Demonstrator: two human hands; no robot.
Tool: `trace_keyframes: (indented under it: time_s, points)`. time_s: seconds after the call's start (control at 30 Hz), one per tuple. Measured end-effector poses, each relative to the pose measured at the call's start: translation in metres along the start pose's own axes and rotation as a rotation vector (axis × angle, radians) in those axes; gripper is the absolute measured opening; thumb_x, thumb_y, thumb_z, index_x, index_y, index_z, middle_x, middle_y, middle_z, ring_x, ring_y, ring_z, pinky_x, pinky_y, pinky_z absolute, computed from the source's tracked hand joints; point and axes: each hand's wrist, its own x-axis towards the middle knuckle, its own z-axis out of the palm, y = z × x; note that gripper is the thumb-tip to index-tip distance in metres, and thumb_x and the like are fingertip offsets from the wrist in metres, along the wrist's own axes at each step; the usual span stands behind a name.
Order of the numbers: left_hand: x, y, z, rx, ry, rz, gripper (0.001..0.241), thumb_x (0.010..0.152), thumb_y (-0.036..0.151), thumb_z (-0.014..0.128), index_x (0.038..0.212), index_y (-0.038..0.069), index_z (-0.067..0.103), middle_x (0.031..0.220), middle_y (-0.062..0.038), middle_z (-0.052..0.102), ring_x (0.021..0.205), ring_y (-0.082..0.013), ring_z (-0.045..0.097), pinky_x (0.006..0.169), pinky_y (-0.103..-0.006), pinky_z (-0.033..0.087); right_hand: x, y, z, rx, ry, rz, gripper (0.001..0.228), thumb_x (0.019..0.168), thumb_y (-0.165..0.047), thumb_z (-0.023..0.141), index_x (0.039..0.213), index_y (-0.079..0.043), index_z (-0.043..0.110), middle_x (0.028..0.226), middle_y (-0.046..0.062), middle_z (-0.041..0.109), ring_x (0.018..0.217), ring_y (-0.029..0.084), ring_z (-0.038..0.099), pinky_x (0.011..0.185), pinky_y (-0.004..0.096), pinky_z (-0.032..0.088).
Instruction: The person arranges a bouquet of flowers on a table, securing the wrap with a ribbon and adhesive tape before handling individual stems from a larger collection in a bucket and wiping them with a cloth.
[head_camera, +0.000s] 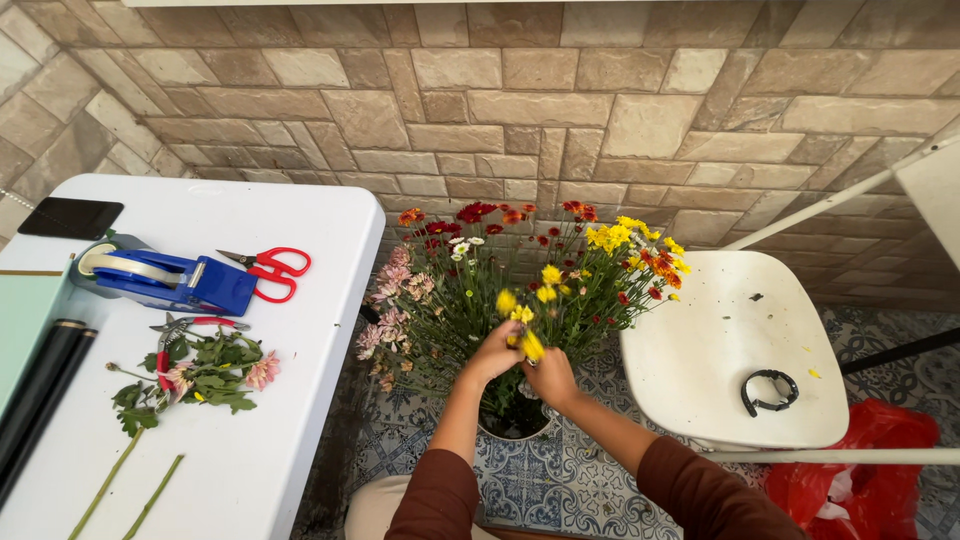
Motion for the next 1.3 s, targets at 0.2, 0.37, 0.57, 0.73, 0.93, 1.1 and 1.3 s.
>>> trace_keyframes:
  time_s: [0.2, 0.37, 0.57, 0.73, 0.93, 1.1, 1.3]
  points:
    - [0.002, -0.031, -0.006, 0.091, 0.081, -0.04, 0.04, 0.074, 0.017, 0.068, 0.113, 0.008, 0.061, 0.113, -0.009, 0.06, 0.112, -0.0215, 0.052, 0.093, -0.0349, 0.04, -0.012, -0.011, -0.01, 0.229, 0.11, -0.186, 0.034, 0.078, 0.009, 0.053, 0.106, -0.007, 0.063, 0.089, 0.012, 0.07, 0.083, 0.029, 0.066, 0.075, 0.041, 0.053]
    - [-0.028, -0.004, -0.012, 0.101, 0.117, -0.138, 0.053, 0.083, 0.024, 0.058, 0.129, 0.0, 0.045, 0.129, -0.018, 0.047, 0.124, -0.0307, 0.041, 0.099, -0.0418, 0.035, -0.016, 0.032, -0.005, 0.341, 0.41, 0.047, 0.028, 0.079, 0.01, 0.051, 0.101, -0.007, 0.05, 0.079, 0.008, 0.065, 0.08, 0.028, 0.062, 0.082, 0.046, 0.048]
    - [-0.025, -0.018, -0.016, 0.045, 0.127, -0.098, 0.045, 0.089, 0.024, 0.056, 0.128, 0.004, 0.047, 0.129, -0.017, 0.048, 0.122, -0.0315, 0.043, 0.097, -0.0445, 0.036, 0.001, 0.061, 0.002, 0.589, 0.181, 0.61, 0.046, 0.089, -0.018, 0.057, 0.123, 0.006, 0.038, 0.121, 0.029, 0.043, 0.109, 0.042, 0.048, 0.076, 0.049, 0.05]
    - [-0.012, -0.044, -0.017, 0.011, 0.151, -0.101, 0.045, 0.089, 0.025, 0.056, 0.128, 0.003, 0.048, 0.131, -0.019, 0.045, 0.124, -0.0321, 0.039, 0.098, -0.0463, 0.034, 0.03, 0.057, 0.008, 0.344, 0.166, 0.708, 0.062, 0.083, -0.025, 0.065, 0.132, -0.002, 0.037, 0.127, 0.02, 0.043, 0.113, 0.037, 0.047, 0.089, 0.054, 0.043]
    - [-0.028, -0.006, -0.018, -0.013, 0.185, -0.05, 0.044, 0.088, 0.02, 0.055, 0.127, 0.0, 0.046, 0.133, -0.024, 0.041, 0.127, -0.0355, 0.034, 0.102, -0.0475, 0.03, 0.066, 0.14, 0.051, 0.308, 0.266, 0.774, 0.029, 0.08, -0.024, 0.069, 0.104, -0.015, 0.057, 0.09, 0.01, 0.063, 0.069, 0.023, 0.062, 0.054, 0.037, 0.049]
    - [-0.011, 0.009, -0.023, 0.027, 0.214, -0.105, 0.051, 0.087, 0.029, 0.058, 0.129, 0.004, 0.045, 0.134, -0.018, 0.042, 0.126, -0.0294, 0.037, 0.102, -0.0438, 0.031, 0.074, 0.146, 0.061, 0.197, 0.293, 0.757, 0.018, 0.069, -0.026, 0.079, 0.081, -0.021, 0.067, 0.085, 0.007, 0.067, 0.087, 0.03, 0.063, 0.071, 0.043, 0.052]
    - [0.01, -0.001, -0.023, -0.042, 0.23, 0.149, 0.034, 0.086, 0.007, 0.054, 0.119, 0.0, 0.053, 0.114, -0.026, 0.055, 0.112, -0.0376, 0.049, 0.092, -0.0462, 0.039, 0.051, 0.076, -0.004, 0.248, 0.296, 0.339, 0.013, 0.083, -0.016, 0.069, 0.093, -0.008, 0.067, 0.087, 0.012, 0.068, 0.092, 0.036, 0.061, 0.077, 0.052, 0.047]
